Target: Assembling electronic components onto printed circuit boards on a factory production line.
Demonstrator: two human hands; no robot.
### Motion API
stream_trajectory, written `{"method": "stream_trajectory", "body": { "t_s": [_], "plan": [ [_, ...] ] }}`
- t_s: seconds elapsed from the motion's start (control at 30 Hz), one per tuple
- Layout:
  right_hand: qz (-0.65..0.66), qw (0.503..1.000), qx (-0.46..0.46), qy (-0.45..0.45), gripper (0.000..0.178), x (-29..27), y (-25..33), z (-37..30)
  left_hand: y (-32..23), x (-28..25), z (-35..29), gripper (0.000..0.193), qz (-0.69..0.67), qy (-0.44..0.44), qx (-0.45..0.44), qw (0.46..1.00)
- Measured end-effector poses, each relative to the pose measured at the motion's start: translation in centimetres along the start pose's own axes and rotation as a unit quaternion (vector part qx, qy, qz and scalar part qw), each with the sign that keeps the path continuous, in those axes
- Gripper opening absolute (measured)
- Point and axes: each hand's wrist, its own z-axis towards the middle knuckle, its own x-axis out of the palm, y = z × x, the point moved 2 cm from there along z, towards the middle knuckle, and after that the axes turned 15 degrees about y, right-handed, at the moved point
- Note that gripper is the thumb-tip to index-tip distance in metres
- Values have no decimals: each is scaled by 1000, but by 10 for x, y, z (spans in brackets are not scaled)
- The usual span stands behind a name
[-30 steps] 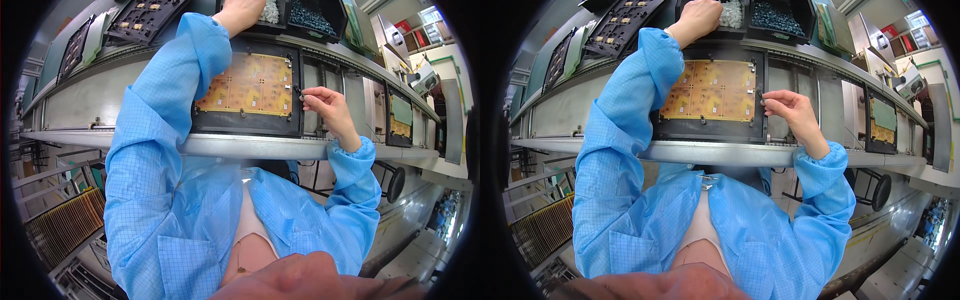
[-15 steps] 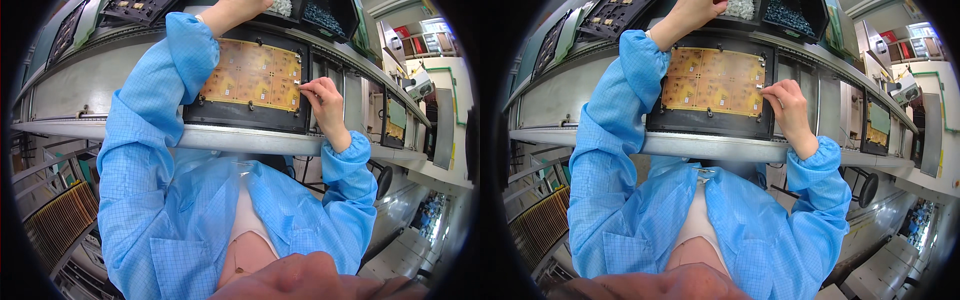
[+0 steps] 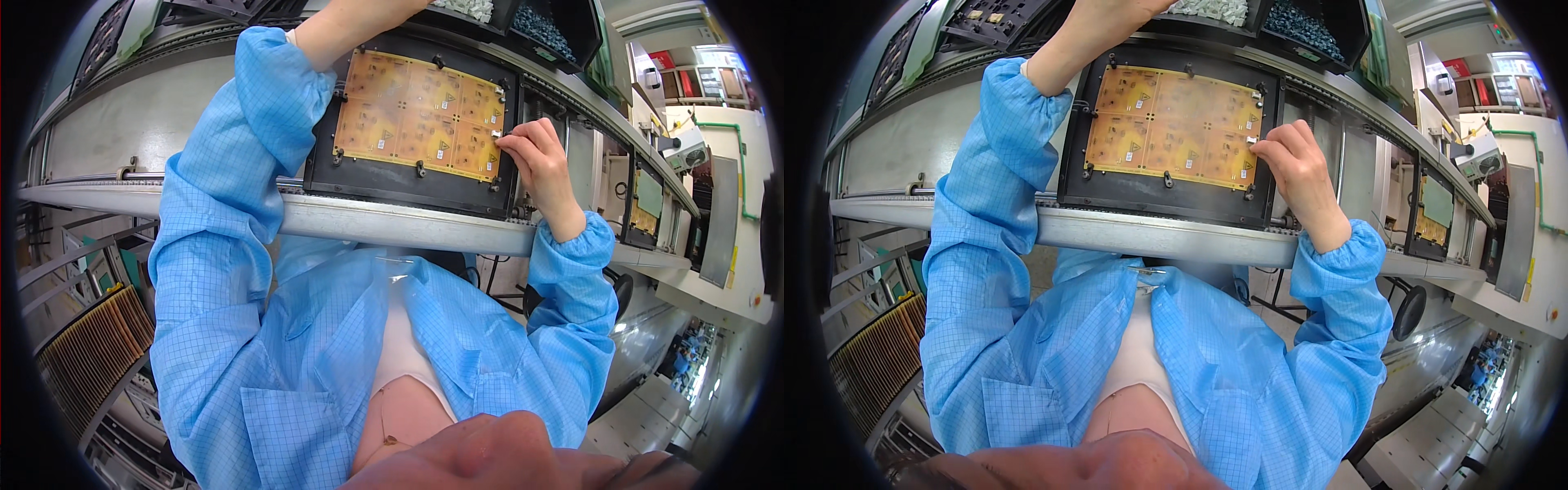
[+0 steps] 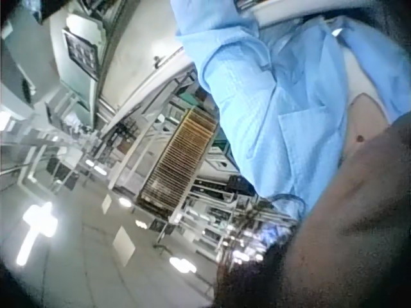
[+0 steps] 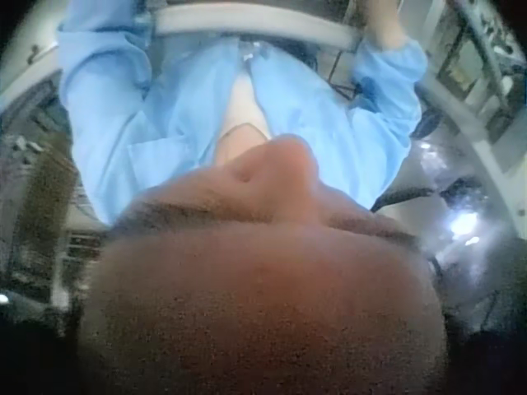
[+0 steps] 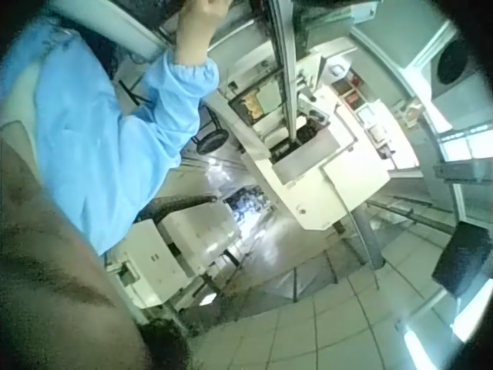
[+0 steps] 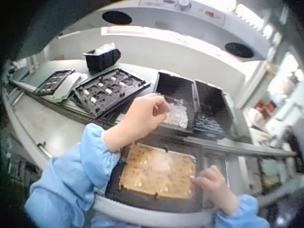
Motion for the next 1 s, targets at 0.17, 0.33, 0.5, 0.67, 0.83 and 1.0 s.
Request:
{"method": "stream_trajectory", "body": {
  "t_s": [0.17,0.33,0.5,0.67,0.83,1.0],
  "plan": [
    [-54,989,-109,82,20,-7,-2,8,-8,-8,-9,11,-21,-2,13,1000],
    [-37,983,-148,97,18,-21,0,18,-16,-18,-22,10,-35,10,-10,999],
    [-36,997,-25,-63,15,-45,-55,51,-10,-10,-40,6,-46,74,-11,996],
    [-171,978,85,-82,13,-50,-138,101,-16,13,-48,12,-82,120,-1,989],
    [-132,963,230,56,16,-50,-142,126,-21,19,-55,13,-69,162,2,984],
    [-153,956,237,77,15,-51,-143,130,-17,48,-47,12,-6,182,61,981]
  ]
}}
